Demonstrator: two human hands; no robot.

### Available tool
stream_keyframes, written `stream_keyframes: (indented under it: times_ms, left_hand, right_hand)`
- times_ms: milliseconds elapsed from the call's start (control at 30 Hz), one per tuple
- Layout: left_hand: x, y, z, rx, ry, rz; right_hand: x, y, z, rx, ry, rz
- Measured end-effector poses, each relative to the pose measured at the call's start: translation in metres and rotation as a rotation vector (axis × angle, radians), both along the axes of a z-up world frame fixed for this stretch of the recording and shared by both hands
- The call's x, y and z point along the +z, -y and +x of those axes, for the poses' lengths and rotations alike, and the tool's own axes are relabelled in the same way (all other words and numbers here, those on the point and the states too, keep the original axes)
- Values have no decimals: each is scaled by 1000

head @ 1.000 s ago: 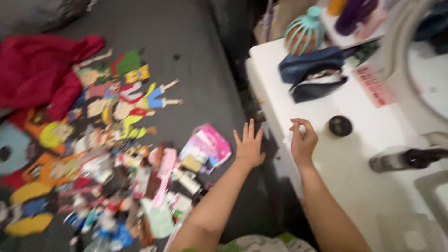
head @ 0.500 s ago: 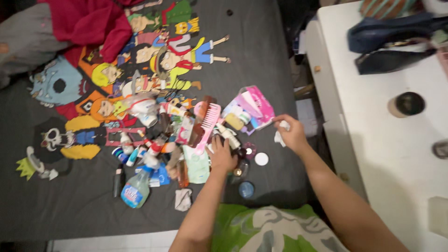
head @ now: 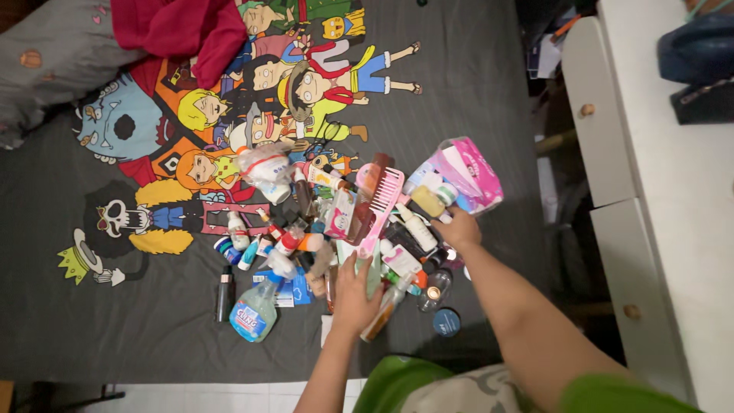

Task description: The person wipes various cosmetic bottles, tubes, and containers with a white wipe, then places them on a white vanity table. The items include spray bottles, pump bottles, jars, and makeup palettes. The person handles each item individually, wiping it before setting it down.

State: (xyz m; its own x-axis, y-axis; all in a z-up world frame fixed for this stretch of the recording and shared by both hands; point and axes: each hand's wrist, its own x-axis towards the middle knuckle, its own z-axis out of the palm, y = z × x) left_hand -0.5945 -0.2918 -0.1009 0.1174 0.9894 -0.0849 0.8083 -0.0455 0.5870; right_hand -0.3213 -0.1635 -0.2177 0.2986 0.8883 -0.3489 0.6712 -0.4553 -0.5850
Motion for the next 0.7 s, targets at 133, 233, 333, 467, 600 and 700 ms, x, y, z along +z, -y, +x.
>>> stream_keyframes:
  times_ms: [133, 233, 333, 467, 600, 700]
  left_hand:
    - [3, 1, -15, 54, 13, 41]
    - [-1, 7, -15, 85, 58, 67]
    - [-5, -4, -2, 143, 159, 106]
    - [-4, -43, 46, 413, 797, -277]
    - [15, -63, 86, 176, 1124, -965]
    - [38, -61, 119, -181, 1317, -1223]
  right_hand:
    - [23, -2, -11, 30, 63, -155]
    - [50, 9, -6, 150, 125, -36]
    - [85, 22, 9, 318, 189, 56]
    - [145, 42, 46, 762, 74, 518]
    - [201, 59, 66, 969, 117, 675]
    - [240, 73, 76, 903, 148, 712]
